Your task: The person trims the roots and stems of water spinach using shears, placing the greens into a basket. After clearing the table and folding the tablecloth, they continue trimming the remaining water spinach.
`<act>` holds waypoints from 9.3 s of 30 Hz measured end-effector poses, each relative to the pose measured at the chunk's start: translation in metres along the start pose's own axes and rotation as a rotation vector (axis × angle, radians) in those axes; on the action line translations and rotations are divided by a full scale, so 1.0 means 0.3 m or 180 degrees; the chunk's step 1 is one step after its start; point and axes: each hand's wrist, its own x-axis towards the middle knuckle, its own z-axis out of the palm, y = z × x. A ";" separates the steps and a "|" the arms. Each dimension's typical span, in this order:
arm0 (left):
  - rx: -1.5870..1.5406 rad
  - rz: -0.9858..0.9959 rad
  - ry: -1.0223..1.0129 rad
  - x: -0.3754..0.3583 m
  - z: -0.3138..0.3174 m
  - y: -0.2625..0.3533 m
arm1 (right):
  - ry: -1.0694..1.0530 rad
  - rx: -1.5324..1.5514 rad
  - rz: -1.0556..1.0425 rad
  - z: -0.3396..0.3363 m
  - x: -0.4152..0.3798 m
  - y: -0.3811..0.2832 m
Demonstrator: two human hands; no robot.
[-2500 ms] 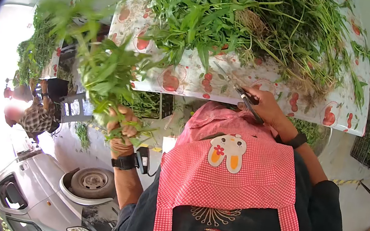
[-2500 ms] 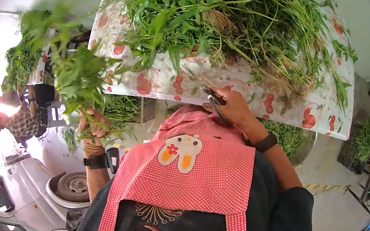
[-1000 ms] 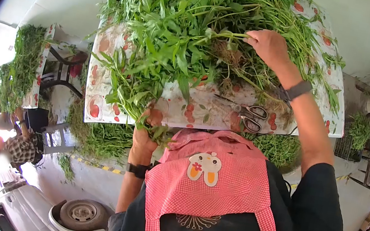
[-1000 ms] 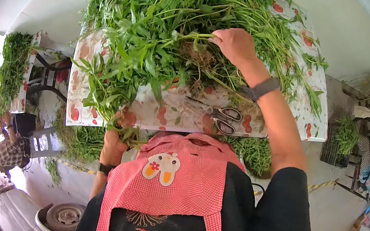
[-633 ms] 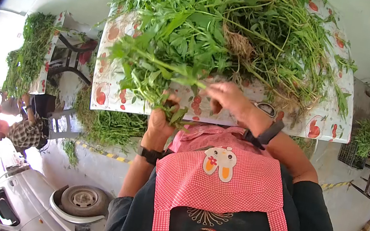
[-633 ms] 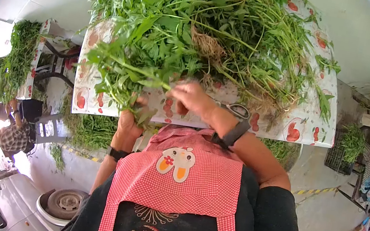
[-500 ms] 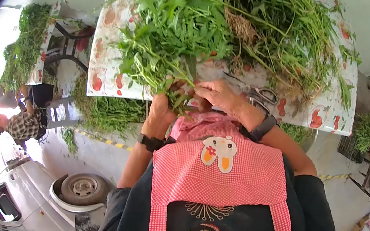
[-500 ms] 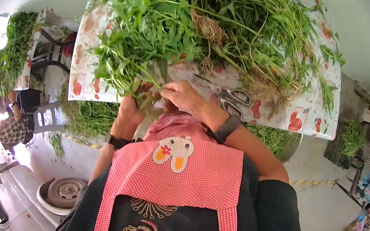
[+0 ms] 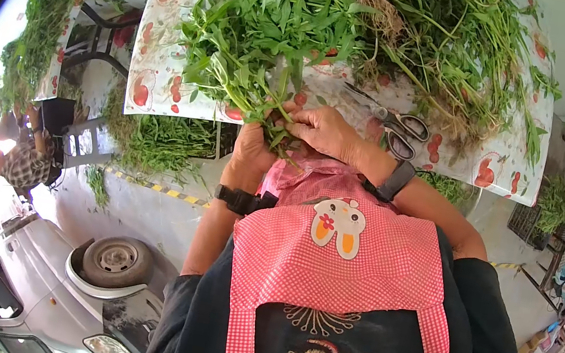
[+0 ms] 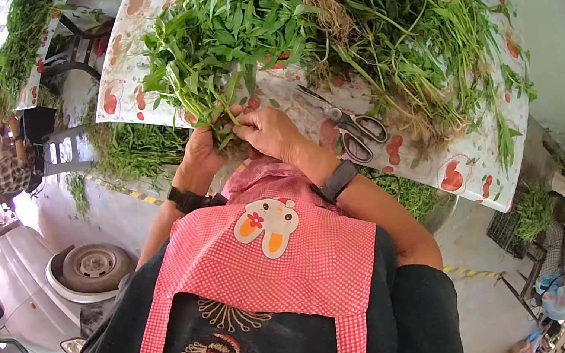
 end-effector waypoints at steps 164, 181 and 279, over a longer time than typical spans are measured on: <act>0.2916 0.2390 0.2456 -0.158 0.036 0.675 | 0.1649 -0.2942 -0.1101 -0.019 -0.019 0.194; 0.3736 0.1668 0.2283 0.092 -0.338 0.453 | 0.1776 -0.3177 -0.0981 0.016 0.007 0.171; 0.2526 0.2700 0.1615 -0.026 0.136 0.146 | -0.0795 -0.0391 0.0603 -0.036 -0.065 0.027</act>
